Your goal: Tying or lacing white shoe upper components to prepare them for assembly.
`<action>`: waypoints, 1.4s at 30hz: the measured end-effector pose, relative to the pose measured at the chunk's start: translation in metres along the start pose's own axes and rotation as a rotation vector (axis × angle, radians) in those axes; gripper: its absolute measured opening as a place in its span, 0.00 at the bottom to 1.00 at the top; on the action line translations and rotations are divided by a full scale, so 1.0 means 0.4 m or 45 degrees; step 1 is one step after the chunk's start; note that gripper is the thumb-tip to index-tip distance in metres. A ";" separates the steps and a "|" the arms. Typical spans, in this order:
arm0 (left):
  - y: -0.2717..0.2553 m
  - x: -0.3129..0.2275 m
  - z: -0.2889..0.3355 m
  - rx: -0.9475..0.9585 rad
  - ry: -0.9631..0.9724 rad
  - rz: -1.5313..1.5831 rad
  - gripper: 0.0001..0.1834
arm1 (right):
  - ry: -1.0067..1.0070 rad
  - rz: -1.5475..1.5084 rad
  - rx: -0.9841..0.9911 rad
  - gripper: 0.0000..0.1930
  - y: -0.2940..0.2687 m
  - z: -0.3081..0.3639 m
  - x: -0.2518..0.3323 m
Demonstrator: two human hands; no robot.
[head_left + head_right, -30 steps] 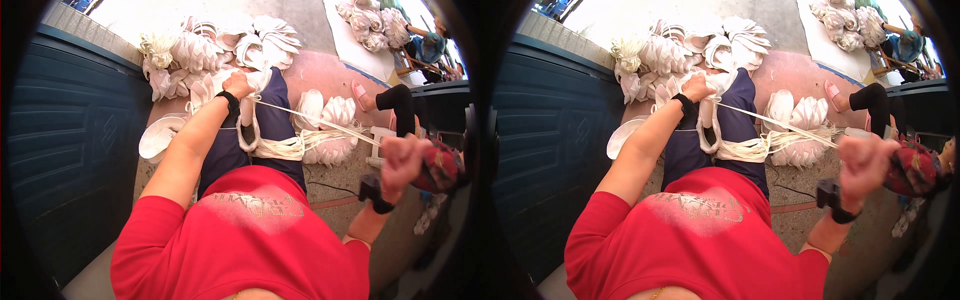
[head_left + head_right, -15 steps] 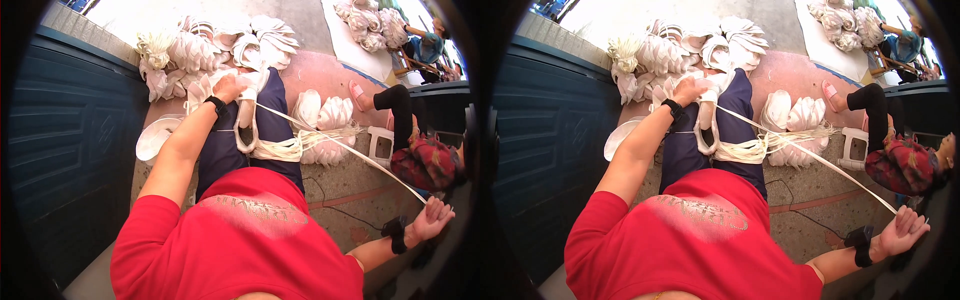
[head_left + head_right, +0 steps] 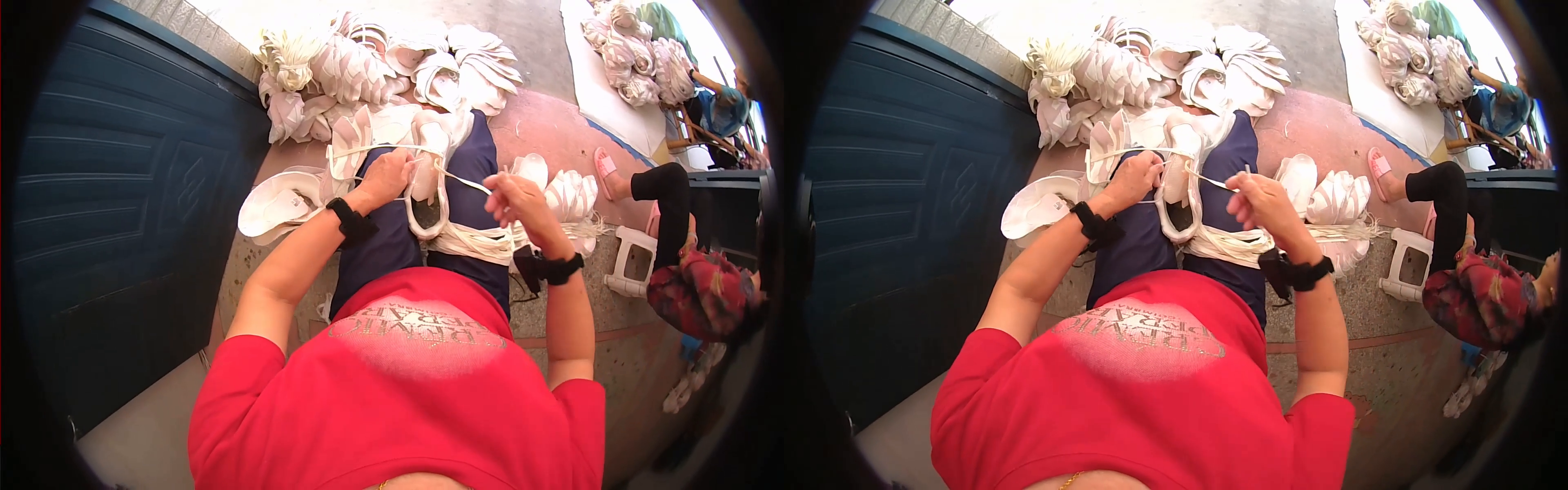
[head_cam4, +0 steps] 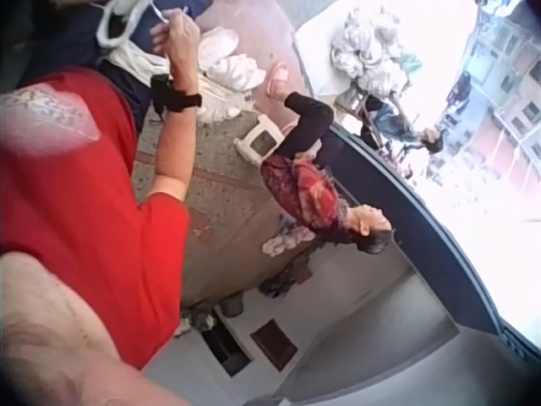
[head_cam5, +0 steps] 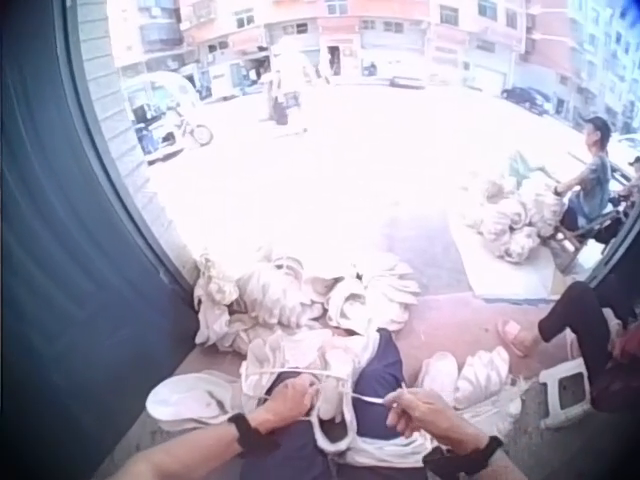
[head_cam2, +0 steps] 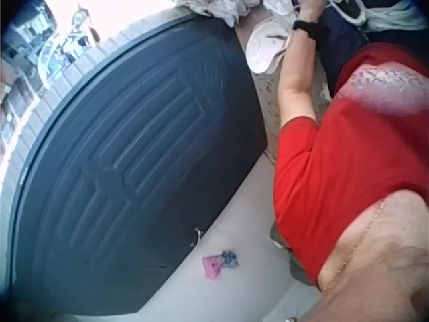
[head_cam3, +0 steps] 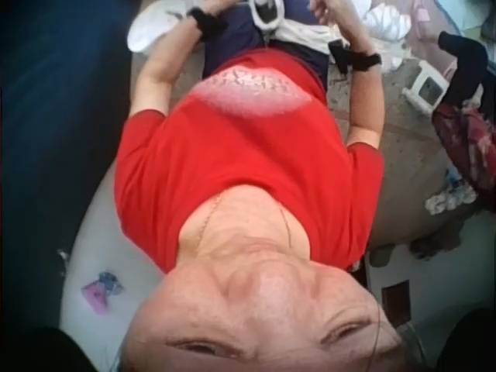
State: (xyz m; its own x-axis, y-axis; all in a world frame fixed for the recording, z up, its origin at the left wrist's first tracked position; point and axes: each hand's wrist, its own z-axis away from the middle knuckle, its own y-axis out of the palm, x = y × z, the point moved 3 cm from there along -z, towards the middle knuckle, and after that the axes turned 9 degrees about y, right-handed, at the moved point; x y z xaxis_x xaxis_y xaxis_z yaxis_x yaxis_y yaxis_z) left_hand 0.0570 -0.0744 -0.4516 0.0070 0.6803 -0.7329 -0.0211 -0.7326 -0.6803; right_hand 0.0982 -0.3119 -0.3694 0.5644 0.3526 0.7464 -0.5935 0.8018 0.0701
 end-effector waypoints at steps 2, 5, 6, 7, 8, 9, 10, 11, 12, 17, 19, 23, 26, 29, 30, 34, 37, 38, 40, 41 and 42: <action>-0.017 0.007 -0.011 0.001 0.031 0.040 0.11 | -0.030 -0.034 0.094 0.13 0.054 -0.070 -0.007; -0.032 0.005 -0.038 -0.093 0.079 -0.139 0.09 | 0.037 -0.159 0.134 0.12 0.102 -0.163 -0.053; -0.035 0.006 -0.042 -0.101 0.081 -0.140 0.09 | 0.079 -0.190 0.128 0.11 0.118 -0.186 -0.062; -0.032 0.004 -0.047 -0.085 0.088 -0.235 0.09 | 0.124 -0.232 0.101 0.11 0.131 -0.195 -0.067; -0.031 -0.001 -0.057 -0.072 0.098 -0.331 0.09 | 0.149 -0.179 0.077 0.11 0.137 -0.223 -0.082; -0.027 0.003 -0.057 -0.062 0.069 -0.366 0.10 | 0.157 -0.174 0.060 0.10 0.153 -0.228 -0.085; -0.026 0.007 -0.064 -0.068 0.074 -0.369 0.10 | 0.160 -0.168 0.042 0.10 0.165 -0.231 -0.082; -0.027 0.009 -0.076 -0.043 0.103 -0.439 0.10 | 0.157 -0.160 0.041 0.11 0.167 -0.249 -0.088; -0.022 0.007 -0.081 -0.012 0.131 -0.503 0.10 | 0.114 -0.165 0.035 0.14 0.172 -0.251 -0.089; -0.035 -0.051 -0.097 0.102 0.350 -0.692 0.08 | 0.064 -0.305 0.049 0.14 0.158 -0.262 -0.105; -0.021 -0.034 -0.082 0.119 0.416 -0.831 0.06 | 0.073 -0.274 0.067 0.13 0.186 -0.256 -0.118; -0.001 -0.056 -0.086 0.252 0.502 -0.939 0.06 | 0.144 -0.195 0.085 0.13 0.200 -0.272 -0.158; 0.008 -0.061 -0.087 0.256 0.620 -0.918 0.06 | 0.160 -0.177 0.119 0.13 0.209 -0.246 -0.130; 0.013 -0.052 -0.103 0.239 0.603 -0.894 0.05 | 0.170 -0.245 0.087 0.12 0.203 -0.246 -0.129; 0.004 -0.048 -0.119 0.185 0.525 -0.888 0.05 | 0.136 -0.310 0.074 0.12 0.197 -0.251 -0.122; -0.003 -0.044 -0.095 -0.085 0.530 -0.810 0.06 | 0.069 -0.315 -0.097 0.11 0.178 -0.270 -0.124; -0.004 -0.072 -0.069 0.016 0.515 -0.914 0.07 | -0.009 -0.343 -0.352 0.08 0.150 -0.275 -0.113; -0.005 -0.083 -0.057 0.025 0.498 -0.883 0.07 | -0.011 -0.348 -0.351 0.08 0.151 -0.278 -0.105; 0.001 -0.074 -0.039 0.035 0.484 -0.855 0.08 | -0.044 -0.223 -0.291 0.08 0.149 -0.280 -0.094; 0.011 -0.056 -0.036 0.049 0.470 -0.782 0.09 | -0.047 -0.014 -0.277 0.10 0.137 -0.323 -0.127; 0.010 -0.054 -0.038 0.062 0.455 -0.708 0.10 | -0.049 -0.016 -0.279 0.10 0.137 -0.338 -0.138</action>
State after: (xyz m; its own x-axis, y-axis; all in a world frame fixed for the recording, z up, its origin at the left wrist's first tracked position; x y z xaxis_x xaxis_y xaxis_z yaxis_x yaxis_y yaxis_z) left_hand 0.0719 -0.0925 -0.4387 0.3613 0.9020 -0.2362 0.0362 -0.2667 -0.9631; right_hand 0.1119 -0.2222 -0.4962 0.5465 0.3265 0.7712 -0.4452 0.8932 -0.0627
